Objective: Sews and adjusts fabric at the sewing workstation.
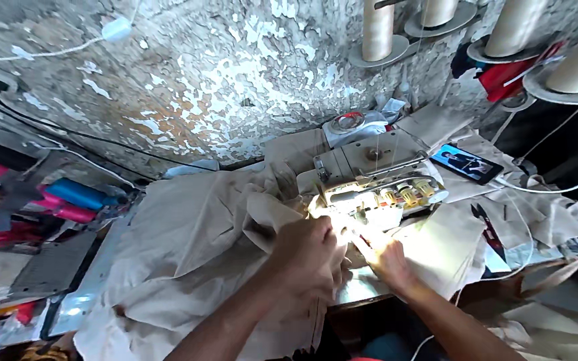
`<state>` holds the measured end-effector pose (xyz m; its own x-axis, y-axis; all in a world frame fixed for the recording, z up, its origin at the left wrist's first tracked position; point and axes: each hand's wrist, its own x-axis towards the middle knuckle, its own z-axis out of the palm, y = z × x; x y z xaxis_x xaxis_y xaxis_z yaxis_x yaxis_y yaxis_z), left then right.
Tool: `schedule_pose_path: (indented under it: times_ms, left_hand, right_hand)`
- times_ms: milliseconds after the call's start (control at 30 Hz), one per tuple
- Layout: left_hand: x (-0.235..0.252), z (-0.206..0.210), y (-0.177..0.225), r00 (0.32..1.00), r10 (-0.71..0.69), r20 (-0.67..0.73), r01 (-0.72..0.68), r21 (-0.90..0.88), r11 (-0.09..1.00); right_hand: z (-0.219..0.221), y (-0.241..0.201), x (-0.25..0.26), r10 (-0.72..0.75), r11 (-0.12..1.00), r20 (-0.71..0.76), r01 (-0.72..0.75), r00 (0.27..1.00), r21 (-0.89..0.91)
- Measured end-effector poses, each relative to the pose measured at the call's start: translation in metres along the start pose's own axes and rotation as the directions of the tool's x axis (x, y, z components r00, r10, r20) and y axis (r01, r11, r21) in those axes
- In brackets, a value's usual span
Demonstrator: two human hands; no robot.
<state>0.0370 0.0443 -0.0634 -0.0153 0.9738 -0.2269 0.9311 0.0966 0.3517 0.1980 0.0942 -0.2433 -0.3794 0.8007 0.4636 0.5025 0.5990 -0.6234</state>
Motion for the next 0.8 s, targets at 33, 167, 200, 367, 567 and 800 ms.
schedule_pose_path:
  times_ms: [33,167,200,367,567,800]
  left_hand:
    - [0.003,-0.006,-0.003,0.999,-0.008,-0.039,0.011,0.060,0.998]
    - [0.011,-0.016,0.002,0.999,-0.034,-0.007,0.035,0.250,0.968]
    - [0.011,-0.015,0.005,1.000,-0.008,0.007,0.005,0.292,0.956]
    - [0.004,-0.004,-0.004,0.969,0.235,-0.071,-0.181,0.443,0.878]
    - [-0.004,0.001,-0.023,0.960,0.263,-0.095,-0.194,0.453,0.870]
    - [-0.003,0.020,-0.018,0.840,0.511,-0.181,-0.378,0.480,0.792]
  right_hand:
    - [0.004,-0.008,-0.008,0.036,0.998,-0.043,-0.034,0.998,0.045]
    - [0.018,-0.053,-0.021,-0.012,0.960,0.342,-0.085,0.940,0.267]
    - [0.016,-0.067,-0.008,-0.024,0.942,0.546,-0.164,0.838,0.293]
    - [0.061,-0.092,0.026,-0.138,0.851,0.720,-0.291,0.680,0.437]
    - [0.050,-0.051,-0.016,-0.151,0.896,0.292,0.007,0.944,0.443]
    - [-0.012,-0.020,0.034,0.038,0.991,0.125,-0.054,0.991,0.120]
